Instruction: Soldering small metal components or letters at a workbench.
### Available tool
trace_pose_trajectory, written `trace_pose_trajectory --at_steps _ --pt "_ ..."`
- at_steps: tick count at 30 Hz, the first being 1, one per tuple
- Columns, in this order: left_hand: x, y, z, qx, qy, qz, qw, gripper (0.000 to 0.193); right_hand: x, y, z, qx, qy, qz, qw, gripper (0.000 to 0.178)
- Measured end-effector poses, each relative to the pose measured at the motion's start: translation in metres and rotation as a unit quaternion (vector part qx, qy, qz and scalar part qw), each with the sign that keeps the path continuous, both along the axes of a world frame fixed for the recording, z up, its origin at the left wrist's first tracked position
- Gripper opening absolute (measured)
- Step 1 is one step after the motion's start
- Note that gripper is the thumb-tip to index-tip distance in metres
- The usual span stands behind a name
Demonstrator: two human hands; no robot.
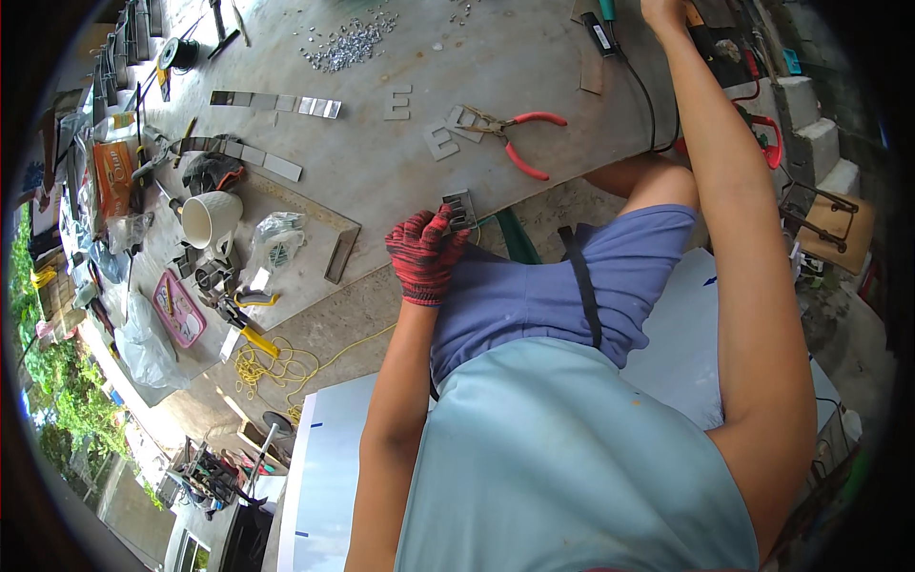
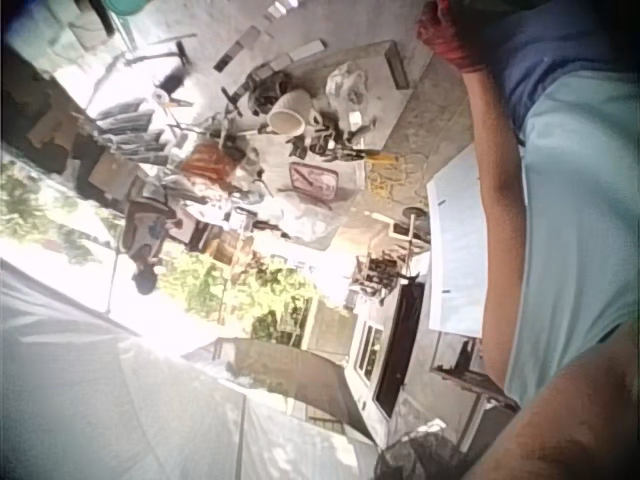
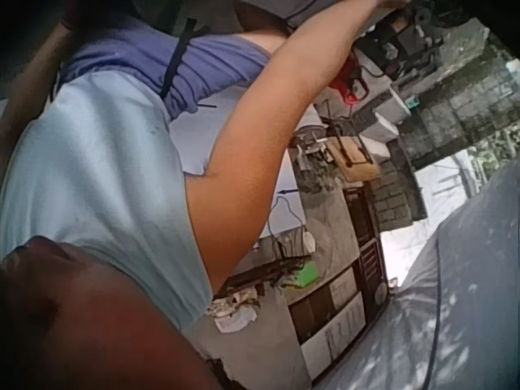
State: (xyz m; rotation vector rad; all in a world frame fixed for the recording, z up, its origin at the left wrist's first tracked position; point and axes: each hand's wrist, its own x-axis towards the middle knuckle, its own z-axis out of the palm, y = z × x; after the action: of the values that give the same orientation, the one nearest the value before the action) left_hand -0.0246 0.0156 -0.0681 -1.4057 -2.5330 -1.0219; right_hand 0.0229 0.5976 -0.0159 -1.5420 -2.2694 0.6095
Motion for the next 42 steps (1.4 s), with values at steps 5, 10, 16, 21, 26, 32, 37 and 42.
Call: trace_pose_trajectory --at_steps 5,10,16,21,26,32,37,42 --pt "0.002 -0.002 0.002 -0.007 -0.007 -0.008 1.0 0.063 0.002 -0.009 -0.009 -0.024 -0.002 -0.002 1.0 0.053" --pt "0.001 -0.006 0.001 0.0 -0.011 -0.009 1.0 0.064 0.005 -0.008 -0.012 -0.061 0.062 0.011 0.996 0.053" --pt "0.002 -0.004 0.003 0.003 -0.025 -0.006 1.0 0.062 0.02 -0.027 0.02 -0.073 0.142 -0.064 0.985 0.043" --pt "0.004 -0.002 0.002 0.017 -0.03 0.002 0.999 0.06 0.057 -0.111 0.034 0.033 0.246 -0.031 0.968 0.033" --pt "0.005 -0.003 -0.001 0.007 0.004 0.015 1.0 0.063 0.096 -0.237 0.026 0.038 0.255 0.086 0.962 0.028" --pt "0.004 -0.002 -0.004 0.012 0.004 0.018 1.0 0.06 0.119 -0.36 0.033 -0.078 0.209 0.157 0.962 0.033" --pt "0.004 -0.001 -0.005 0.014 -0.006 0.024 1.0 0.057 0.133 -0.41 0.024 -0.109 0.19 0.222 0.95 0.037" --pt "0.005 -0.001 -0.004 0.021 -0.011 0.03 0.999 0.058 0.139 -0.421 0.02 -0.124 0.174 0.243 0.946 0.039"
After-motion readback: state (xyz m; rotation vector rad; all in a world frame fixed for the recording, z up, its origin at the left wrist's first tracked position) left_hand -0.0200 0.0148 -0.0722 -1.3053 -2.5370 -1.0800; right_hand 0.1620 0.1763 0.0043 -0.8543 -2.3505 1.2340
